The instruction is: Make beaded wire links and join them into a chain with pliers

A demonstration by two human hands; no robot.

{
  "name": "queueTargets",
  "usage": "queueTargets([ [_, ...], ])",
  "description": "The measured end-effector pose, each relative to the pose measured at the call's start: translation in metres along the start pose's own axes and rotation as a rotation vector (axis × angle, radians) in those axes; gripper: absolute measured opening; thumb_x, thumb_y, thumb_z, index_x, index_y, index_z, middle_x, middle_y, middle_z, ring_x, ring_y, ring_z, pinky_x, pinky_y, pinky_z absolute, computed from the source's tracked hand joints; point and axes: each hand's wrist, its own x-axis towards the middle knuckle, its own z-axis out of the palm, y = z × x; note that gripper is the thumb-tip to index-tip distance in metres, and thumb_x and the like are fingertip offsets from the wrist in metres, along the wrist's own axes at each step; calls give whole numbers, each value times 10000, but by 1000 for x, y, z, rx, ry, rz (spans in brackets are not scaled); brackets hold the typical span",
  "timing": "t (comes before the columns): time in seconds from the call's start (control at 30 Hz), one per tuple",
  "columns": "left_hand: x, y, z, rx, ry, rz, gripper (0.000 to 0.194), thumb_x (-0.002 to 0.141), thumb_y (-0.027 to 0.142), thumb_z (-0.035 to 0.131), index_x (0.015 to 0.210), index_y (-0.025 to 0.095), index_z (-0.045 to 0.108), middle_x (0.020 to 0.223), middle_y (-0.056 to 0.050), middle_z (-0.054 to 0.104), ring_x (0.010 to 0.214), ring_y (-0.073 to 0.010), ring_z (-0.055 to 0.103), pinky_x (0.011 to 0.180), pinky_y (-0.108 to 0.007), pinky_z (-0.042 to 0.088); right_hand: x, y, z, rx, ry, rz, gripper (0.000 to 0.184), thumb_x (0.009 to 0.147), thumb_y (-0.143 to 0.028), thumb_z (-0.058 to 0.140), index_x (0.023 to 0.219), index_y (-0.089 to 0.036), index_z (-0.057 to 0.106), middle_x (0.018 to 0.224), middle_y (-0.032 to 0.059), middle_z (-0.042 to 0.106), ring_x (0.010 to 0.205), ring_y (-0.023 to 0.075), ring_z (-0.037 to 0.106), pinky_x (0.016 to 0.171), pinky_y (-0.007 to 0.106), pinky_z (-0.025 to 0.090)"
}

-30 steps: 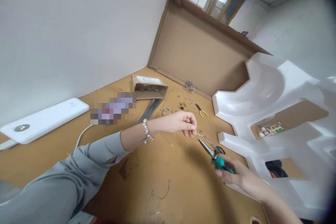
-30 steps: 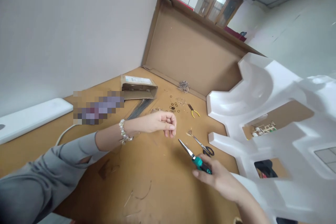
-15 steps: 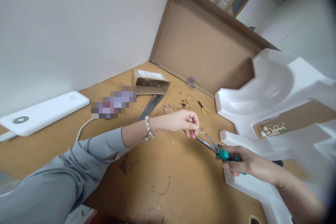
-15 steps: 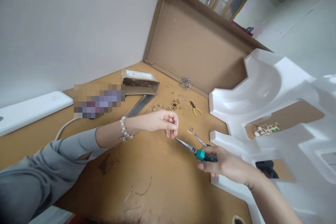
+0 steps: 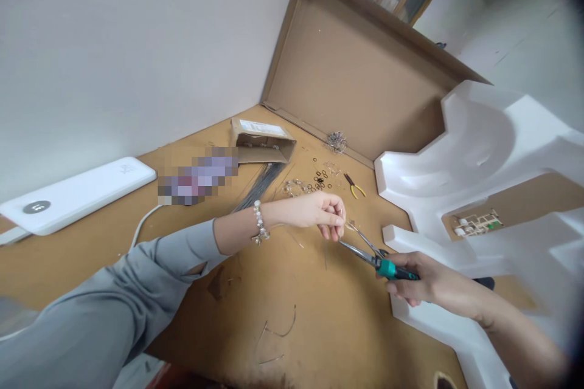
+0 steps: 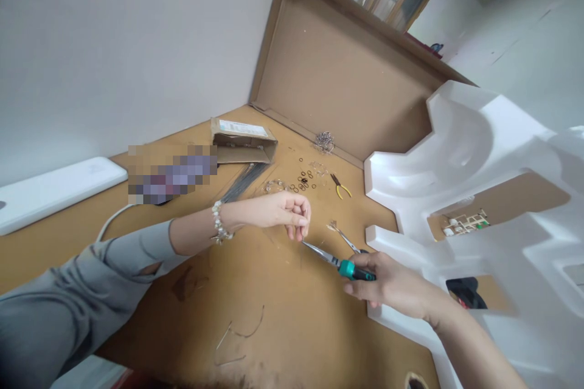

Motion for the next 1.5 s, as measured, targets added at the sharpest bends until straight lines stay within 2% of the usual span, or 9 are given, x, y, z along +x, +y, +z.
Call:
queueTargets([
  [0.17, 0, -3, -1, -29, -23, -1, 235, 793, 332, 622, 806, 125, 512, 743, -36, 648, 639, -116, 645, 624, -281, 531, 0, 0, -1, -1, -38, 12, 374, 685, -473, 629, 924, -186, 640, 776, 20, 611, 656, 143, 556, 589, 230, 446],
  [0.43, 0, -5, -3, -49, -51, 2, 209, 807, 312, 611, 812, 124, 519, 749, -41, 655, 652, -116, 651, 637, -281, 536, 2, 0, 0, -2, -61, 0, 339, 701, -482, 615, 867, -187, 634, 766, 19, 603, 614, 134, 549, 569, 237, 440],
  [0.87, 0, -2, 0, -61, -24, -38, 253, 790, 350, 623, 789, 123, 513, 710, -36, 657, 620, -114, 647, 616, -267, 529, -1, -2, -1, 1, -54, 23, 322, 682, -463, 633, 866, -199, 642, 771, 18, 610, 632, 145, 558, 575, 241, 438],
  [1.27, -1, 0, 0, -67, -80, -61, 261, 781, 358, 632, 781, 129, 509, 714, -31, 658, 618, -107, 642, 644, -277, 526, -1, 0, 1, -2, -61, 39, 323, 687, -470, 629, 885, -215, 627, 778, 16, 614, 626, 146, 558, 574, 244, 435],
  [1.5, 0, -2, 0, -39, -64, -67, 181, 820, 285, 590, 790, 133, 495, 702, -23, 647, 612, -102, 630, 645, -281, 522, -3, -6, 2, -37, -44, 14, 265, 716, -460, 601, 800, -209, 621, 702, 1, 601, 573, 127, 535, 541, 236, 410],
])
